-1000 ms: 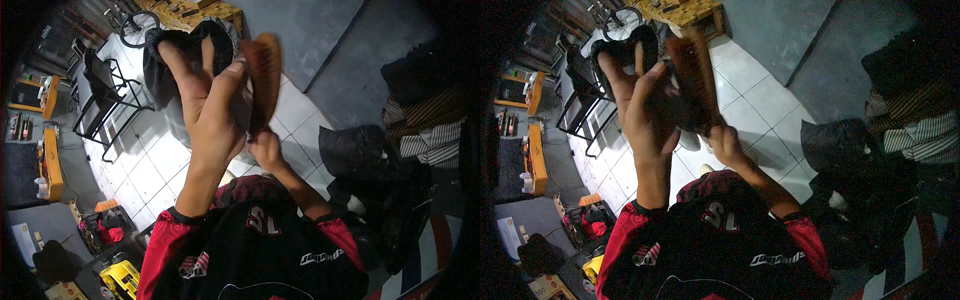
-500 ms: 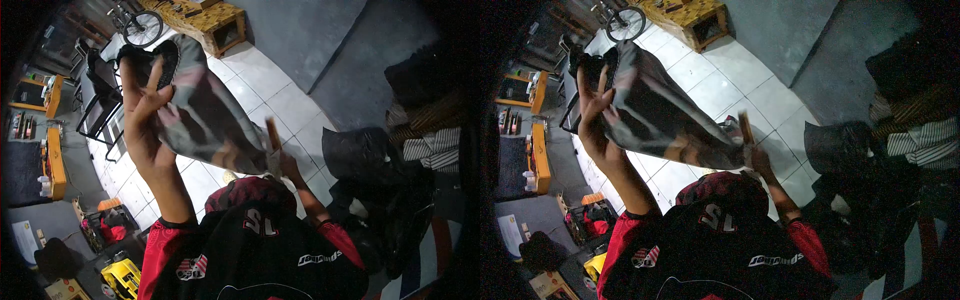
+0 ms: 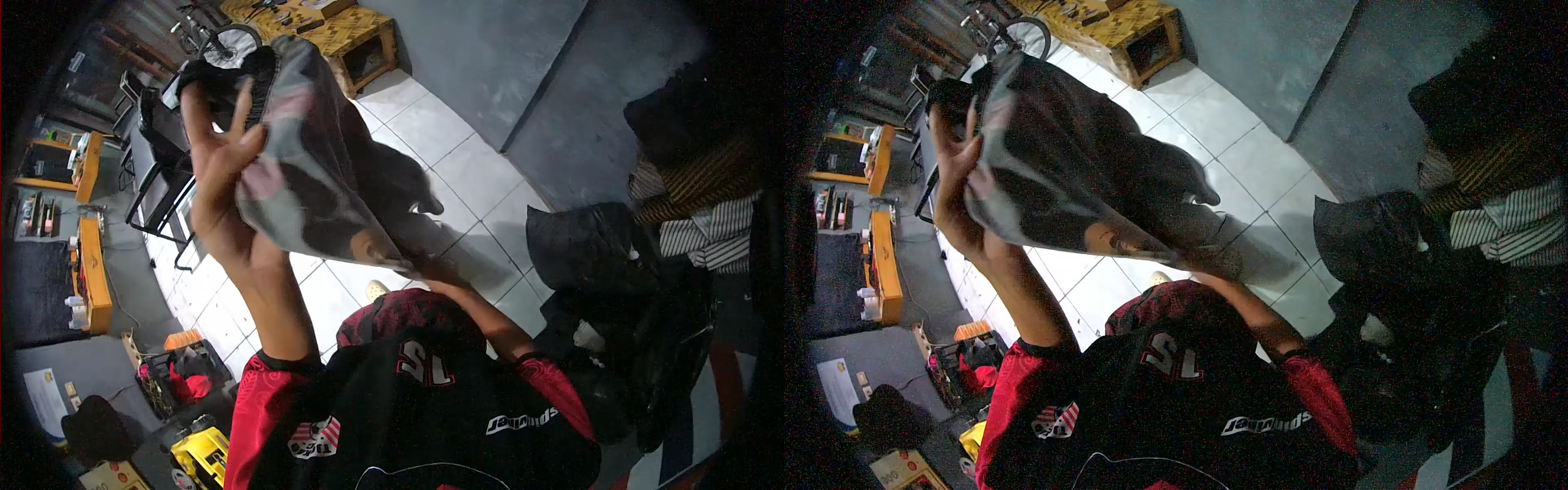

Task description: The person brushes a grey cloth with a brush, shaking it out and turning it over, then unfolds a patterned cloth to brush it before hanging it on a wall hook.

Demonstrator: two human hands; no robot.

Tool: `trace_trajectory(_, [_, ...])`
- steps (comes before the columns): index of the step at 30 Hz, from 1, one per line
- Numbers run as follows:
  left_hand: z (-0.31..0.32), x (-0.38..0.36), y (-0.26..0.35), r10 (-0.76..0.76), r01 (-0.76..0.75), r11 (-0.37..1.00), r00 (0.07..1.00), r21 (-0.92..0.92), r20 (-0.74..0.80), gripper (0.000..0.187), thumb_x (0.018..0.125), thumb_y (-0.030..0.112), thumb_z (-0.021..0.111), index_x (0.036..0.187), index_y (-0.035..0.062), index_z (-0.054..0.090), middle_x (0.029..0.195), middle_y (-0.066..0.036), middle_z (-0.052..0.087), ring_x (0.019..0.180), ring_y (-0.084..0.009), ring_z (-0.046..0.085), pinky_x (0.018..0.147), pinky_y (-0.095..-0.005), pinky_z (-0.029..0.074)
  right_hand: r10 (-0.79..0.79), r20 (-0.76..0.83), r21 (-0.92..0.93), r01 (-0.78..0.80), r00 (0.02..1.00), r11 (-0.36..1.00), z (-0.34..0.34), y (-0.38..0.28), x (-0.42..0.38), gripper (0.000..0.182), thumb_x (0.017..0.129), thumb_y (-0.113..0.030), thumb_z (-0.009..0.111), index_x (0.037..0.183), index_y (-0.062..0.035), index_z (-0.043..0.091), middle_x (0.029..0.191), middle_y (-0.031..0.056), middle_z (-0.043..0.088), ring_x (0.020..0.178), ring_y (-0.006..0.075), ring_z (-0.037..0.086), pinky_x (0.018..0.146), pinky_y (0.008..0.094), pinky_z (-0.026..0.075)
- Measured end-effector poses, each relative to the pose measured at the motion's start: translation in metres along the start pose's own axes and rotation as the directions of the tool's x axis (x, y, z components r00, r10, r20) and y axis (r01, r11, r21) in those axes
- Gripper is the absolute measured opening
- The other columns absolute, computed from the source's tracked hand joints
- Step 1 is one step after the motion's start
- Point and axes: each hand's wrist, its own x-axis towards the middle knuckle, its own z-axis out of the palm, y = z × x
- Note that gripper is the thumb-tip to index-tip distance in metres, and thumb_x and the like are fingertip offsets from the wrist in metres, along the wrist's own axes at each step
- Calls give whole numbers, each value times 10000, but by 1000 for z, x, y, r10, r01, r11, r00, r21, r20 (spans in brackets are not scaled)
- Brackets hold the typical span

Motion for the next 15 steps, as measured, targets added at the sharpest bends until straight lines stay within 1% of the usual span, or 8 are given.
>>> trace_trajectory(2, [-3,2,4,26,-25,997,1000,-66,5,677,649,-132,428,1287,21,264,1311,-244,242,1211,-334,300,987,-402,304,-30,19,-58,31,999,998,1,28,-24,386,820,-184,439,1160,-10,387,866,237,539,754,398,537,642,468,426])
trace_trajectory(4, [-19,6,6,40,-41,999,981,-1,191,683,641,-127,431,1287,9,255,1313,-253,233,1198,-350,315,986,-405,301,-44,23,4,44,999,999,-3,48,-40,406,823,-194,431,1184,-14,380,848,234,544,737,400,539,634,470,428])
trace_trajectory(8, [-31,-1,1,35,-62,978,990,200,138,744,600,-109,451,1298,-26,209,1261,-266,290,1164,-354,361,963,-407,326,271,156,-157,-247,950,956,-11,78,-41,337,856,-253,400,1095,-19,443,781,202,568,682,391,551,589,471,422])
trace_trajectory(9, [-26,-5,-2,-3,-11,989,995,147,96,754,586,-113,447,1297,-33,208,1261,-249,291,1156,-350,370,942,-398,351,330,-130,-3,-333,935,943,-19,67,-27,291,877,-272,373,1009,-24,453,712,158,556,609,336,544,536,432,414])
trace_trajectory(10, [-21,-10,-5,-41,36,995,998,90,54,764,573,-117,442,1296,-41,207,1262,-232,292,1148,-347,380,921,-389,377,404,-392,171,-367,826,915,-34,40,-11,286,898,-290,346,922,-30,463,643,114,544,537,281,536,483,394,407])
trace_trajectory(12, [-17,-14,-10,-109,107,991,994,78,25,765,561,-122,438,1289,-59,211,1262,-205,299,1142,-346,386,894,-376,410,531,-351,659,-199,771,725,-84,-29,16,315,923,-303,276,789,-52,410,575,26,447,462,139,440,432,284,354])
trace_trajectory(14, [-22,-18,-16,-226,226,974,974,9,-2,736,564,-132,433,1271,-81,235,1265,-185,307,1147,-354,379,884,-375,423,369,-178,873,-27,912,486,-118,-66,20,221,892,-209,396,916,-12,493,658,91,503,645,190,563,567,345,448])
trace_trajectory(15, [-21,-19,-20,-229,229,973,973,1,9,693,575,-140,425,1248,-96,265,1254,-216,311,1146,-367,376,887,-386,419,296,-239,762,-11,925,648,-105,-67,20,212,874,-180,437,978,-5,496,713,120,522,714,190,568,611,340,452])
